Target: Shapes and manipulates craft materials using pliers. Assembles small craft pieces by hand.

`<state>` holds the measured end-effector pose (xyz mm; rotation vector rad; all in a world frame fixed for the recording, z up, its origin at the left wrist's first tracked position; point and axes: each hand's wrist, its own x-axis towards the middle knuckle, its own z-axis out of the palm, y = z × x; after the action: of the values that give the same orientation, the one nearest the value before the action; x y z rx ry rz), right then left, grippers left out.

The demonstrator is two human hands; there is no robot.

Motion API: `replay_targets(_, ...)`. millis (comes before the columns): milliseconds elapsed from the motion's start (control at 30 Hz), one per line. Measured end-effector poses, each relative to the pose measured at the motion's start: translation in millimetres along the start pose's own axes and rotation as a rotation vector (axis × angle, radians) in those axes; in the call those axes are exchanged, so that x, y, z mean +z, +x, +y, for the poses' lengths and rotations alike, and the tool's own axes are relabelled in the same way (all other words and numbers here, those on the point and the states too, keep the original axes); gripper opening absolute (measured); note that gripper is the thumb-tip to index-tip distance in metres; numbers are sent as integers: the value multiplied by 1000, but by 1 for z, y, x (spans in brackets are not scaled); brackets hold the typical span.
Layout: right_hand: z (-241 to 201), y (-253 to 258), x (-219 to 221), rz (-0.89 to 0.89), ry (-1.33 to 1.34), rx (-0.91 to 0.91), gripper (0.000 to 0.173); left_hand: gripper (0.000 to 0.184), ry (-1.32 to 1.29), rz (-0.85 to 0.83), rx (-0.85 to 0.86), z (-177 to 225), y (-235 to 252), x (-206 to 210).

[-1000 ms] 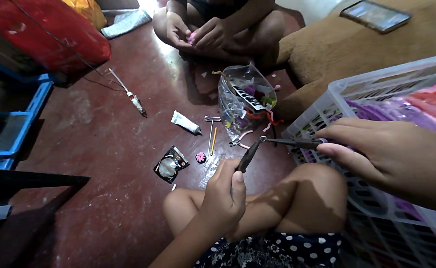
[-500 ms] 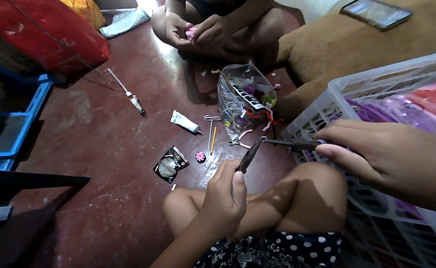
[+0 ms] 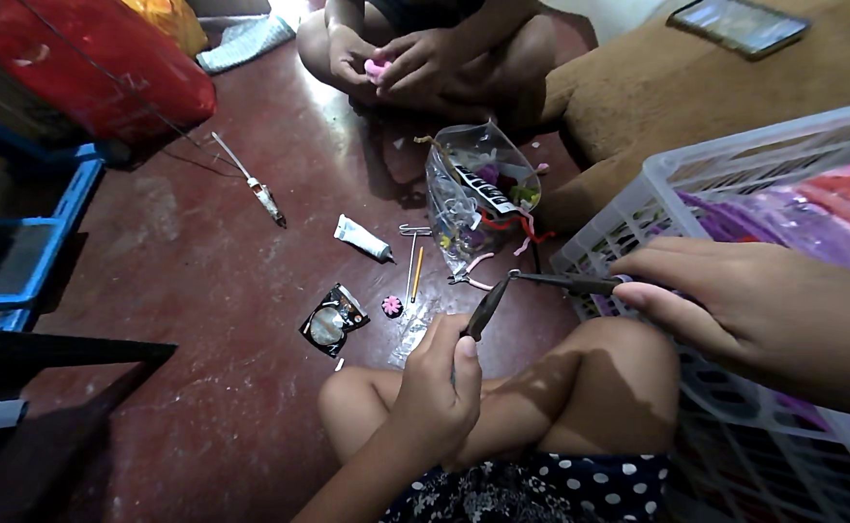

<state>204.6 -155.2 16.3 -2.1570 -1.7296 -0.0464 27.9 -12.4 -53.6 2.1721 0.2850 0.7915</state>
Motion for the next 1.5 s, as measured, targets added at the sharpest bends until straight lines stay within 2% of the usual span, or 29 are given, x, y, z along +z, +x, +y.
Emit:
replay_targets(500, -1, -1, 0, -15, 3, 17, 47, 42, -10, -7, -1, 1, -1, 1)
replay_targets(700, 5, 1, 4, 87, -88, -57, 48, 44, -15, -2, 5, 0, -3, 0)
replay_targets(867, 8, 1, 4, 106, -139, -94, 48, 41, 17, -19, 7, 0, -5, -4)
replay_targets(1500, 10, -1, 3, 47, -134, -93, 45, 39, 121, -33, 63, -3, -8, -13)
